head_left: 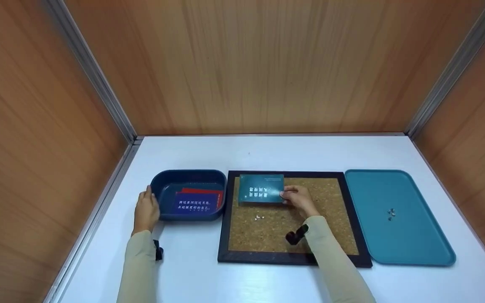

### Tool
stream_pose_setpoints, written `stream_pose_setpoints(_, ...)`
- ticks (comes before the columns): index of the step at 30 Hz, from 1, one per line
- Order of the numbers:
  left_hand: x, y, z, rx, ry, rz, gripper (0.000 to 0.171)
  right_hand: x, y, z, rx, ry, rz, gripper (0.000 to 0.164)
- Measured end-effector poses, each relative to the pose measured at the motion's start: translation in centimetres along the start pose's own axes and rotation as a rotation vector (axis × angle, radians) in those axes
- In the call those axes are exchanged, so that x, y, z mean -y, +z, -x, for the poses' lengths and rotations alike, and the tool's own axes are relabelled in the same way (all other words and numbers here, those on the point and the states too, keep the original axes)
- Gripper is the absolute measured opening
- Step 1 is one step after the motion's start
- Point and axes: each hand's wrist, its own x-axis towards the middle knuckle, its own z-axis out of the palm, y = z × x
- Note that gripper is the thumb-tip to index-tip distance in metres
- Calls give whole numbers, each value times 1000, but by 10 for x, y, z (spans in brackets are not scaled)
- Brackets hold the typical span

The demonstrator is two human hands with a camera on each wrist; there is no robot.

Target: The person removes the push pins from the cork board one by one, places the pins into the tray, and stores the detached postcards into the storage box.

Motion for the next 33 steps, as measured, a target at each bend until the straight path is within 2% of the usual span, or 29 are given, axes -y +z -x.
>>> stream_pose_setpoints(7, 0, 1, 0, 5, -12, -12, 48, 8, 2, 5, 24, -2, -48, 32)
stream_pose_setpoints(15, 1, 1, 1, -3, -1, -20, 48, 14, 9, 7, 40, -47, -87, 31)
stream_pose_setpoints(33, 0, 0, 1, 16, -12, -14, 49, 36, 50, 13, 83, -72, -84, 26)
